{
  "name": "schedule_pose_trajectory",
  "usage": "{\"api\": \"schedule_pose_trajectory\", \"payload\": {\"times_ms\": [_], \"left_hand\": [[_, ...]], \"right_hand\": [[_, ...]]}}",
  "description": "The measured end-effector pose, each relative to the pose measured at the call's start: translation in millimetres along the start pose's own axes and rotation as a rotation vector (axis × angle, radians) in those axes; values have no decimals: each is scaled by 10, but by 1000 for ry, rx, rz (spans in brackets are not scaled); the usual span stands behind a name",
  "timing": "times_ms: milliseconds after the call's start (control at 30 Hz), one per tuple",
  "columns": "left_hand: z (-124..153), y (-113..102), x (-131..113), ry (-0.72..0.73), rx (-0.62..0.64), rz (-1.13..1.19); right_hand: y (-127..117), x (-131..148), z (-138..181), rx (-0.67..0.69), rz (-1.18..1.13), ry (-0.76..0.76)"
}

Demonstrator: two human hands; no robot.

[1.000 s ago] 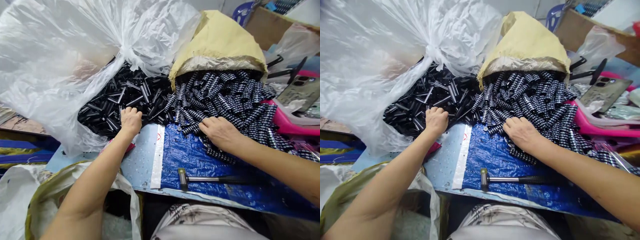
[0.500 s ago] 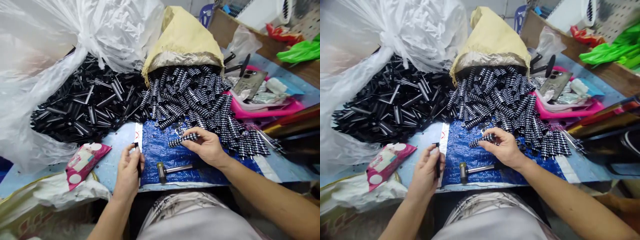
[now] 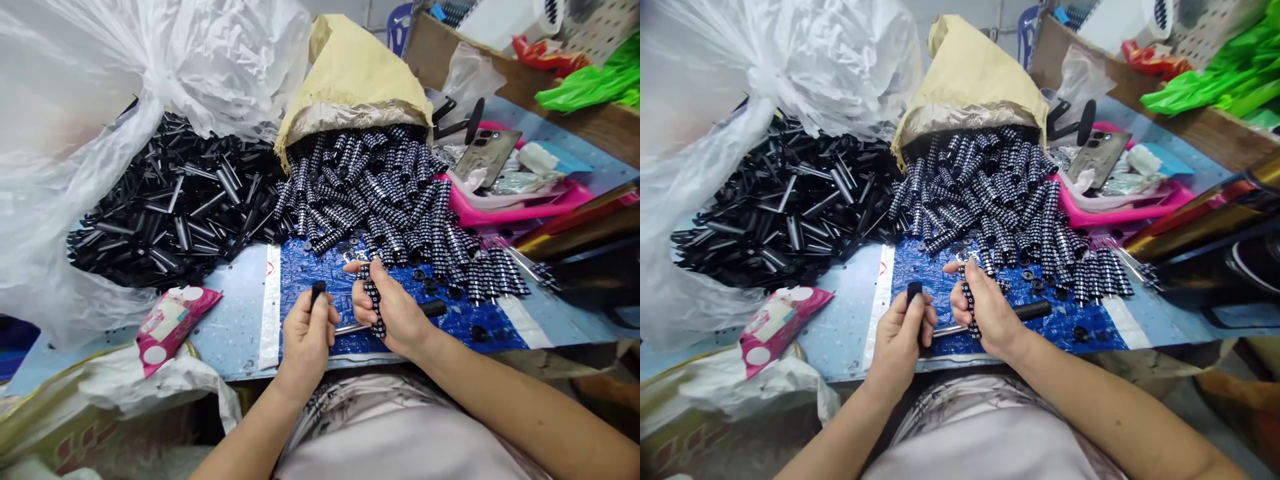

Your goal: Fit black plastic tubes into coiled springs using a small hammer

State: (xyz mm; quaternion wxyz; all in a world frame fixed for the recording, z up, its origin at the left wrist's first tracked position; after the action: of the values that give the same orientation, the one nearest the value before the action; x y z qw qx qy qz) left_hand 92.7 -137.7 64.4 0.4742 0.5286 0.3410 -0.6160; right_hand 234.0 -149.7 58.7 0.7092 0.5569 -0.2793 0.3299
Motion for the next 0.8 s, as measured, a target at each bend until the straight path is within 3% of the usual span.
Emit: {"api": "schedule_pose_trajectory", "payload": {"times_ms": [167,267,400,467,700,800], "left_hand": [[-109,205,-61,151,86,-155],[-134,183,-88,121,98,-161],[-80,18,-106,20,99,-116],[-52,-36,-102,1,108,-118],[-5,43,-80,28,-58,-12],[9,100,-87,91,-34,-18]], "right_hand": [[60,-60,-3,-90,145,-127],[-52,-32,8,48,441,-270],[-287,61,66,332,1090,-718],[-342,83,93,421,1273,-860],[-239,95,201,349,1373,-971],[-221,80,240,320,1380,-1026]]}}
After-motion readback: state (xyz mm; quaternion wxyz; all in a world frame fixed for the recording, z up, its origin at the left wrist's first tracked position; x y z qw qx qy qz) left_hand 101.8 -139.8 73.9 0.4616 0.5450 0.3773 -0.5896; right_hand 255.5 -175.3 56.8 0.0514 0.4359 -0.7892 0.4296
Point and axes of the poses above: each hand's wrist, its own z-axis away from the middle knuckle, its own y-axis out of the palm, x = y × z, the point moved 1 cm from there along -z, towards the middle knuckle, and after that the axes turned 6 degrees about x, right-handed, at the moved point
